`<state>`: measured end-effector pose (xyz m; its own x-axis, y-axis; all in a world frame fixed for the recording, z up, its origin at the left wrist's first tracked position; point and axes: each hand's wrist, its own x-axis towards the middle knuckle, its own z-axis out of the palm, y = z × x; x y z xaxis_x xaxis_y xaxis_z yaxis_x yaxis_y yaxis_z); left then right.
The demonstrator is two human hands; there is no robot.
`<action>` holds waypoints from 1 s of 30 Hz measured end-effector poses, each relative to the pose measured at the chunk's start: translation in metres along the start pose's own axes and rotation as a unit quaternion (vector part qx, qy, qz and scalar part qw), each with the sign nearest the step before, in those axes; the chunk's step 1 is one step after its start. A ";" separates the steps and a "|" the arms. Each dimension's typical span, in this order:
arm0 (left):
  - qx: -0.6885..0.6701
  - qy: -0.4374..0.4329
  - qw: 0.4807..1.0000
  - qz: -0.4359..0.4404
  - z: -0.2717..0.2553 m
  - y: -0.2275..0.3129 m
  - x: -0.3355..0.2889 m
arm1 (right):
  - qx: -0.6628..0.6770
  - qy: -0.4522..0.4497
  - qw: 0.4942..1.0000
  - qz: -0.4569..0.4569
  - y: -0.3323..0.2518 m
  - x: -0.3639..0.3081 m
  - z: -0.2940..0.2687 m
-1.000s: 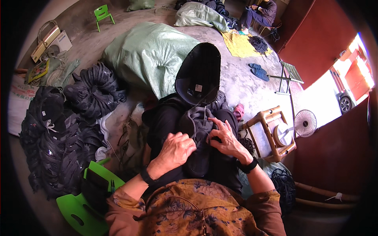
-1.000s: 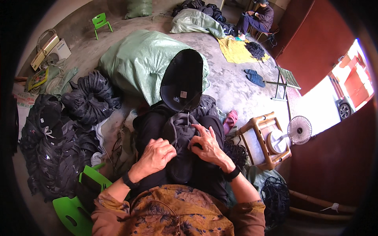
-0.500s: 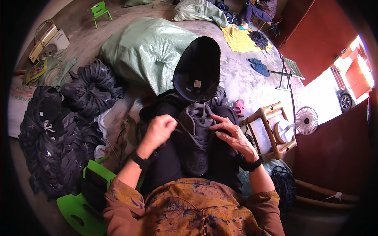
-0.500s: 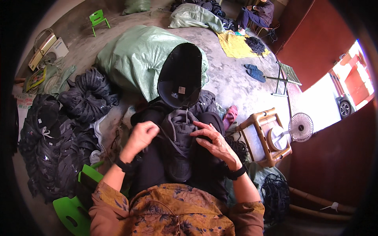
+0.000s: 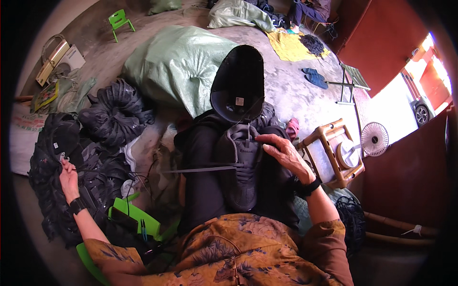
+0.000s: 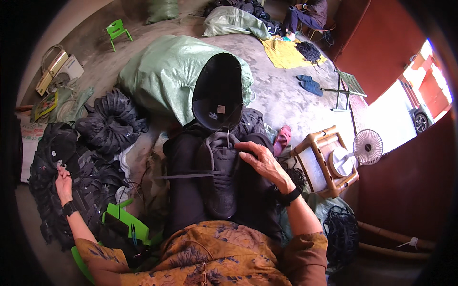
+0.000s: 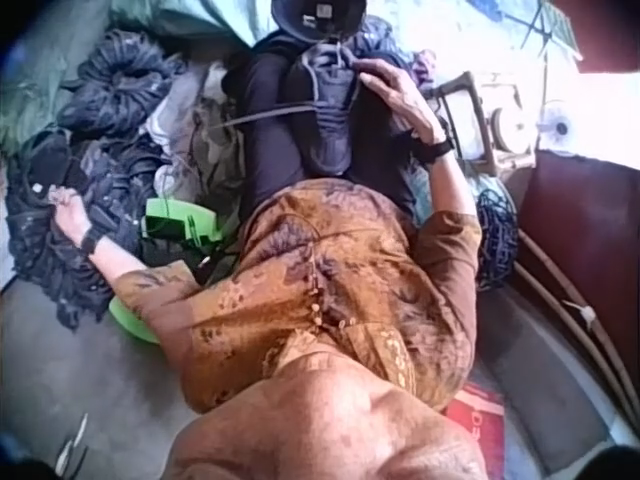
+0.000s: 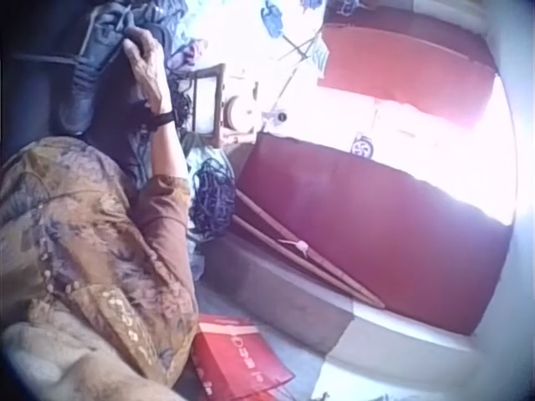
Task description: The recorder is lacing a black shoe with long black laces.
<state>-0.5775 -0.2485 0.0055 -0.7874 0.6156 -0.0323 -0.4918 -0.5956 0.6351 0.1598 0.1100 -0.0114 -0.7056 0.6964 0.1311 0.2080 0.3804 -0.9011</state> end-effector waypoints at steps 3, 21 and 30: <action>0.131 0.010 0.991 0.015 0.044 -0.104 -0.032 | -0.090 0.029 0.995 -0.017 0.011 -0.002 -0.004; 0.626 -0.510 0.469 0.357 0.310 -0.421 -0.269 | 0.164 -0.044 0.983 0.064 0.010 0.013 -0.007; 0.678 -0.454 0.476 0.330 0.307 -0.414 -0.277 | 0.176 -0.039 0.981 0.068 0.013 0.010 -0.004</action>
<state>-0.0419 -0.0142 -0.0113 0.1824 0.8610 0.4748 0.9264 -0.3122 0.2104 0.1585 0.1247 -0.0201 -0.7401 0.6722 -0.0204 0.0666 0.0430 -0.9969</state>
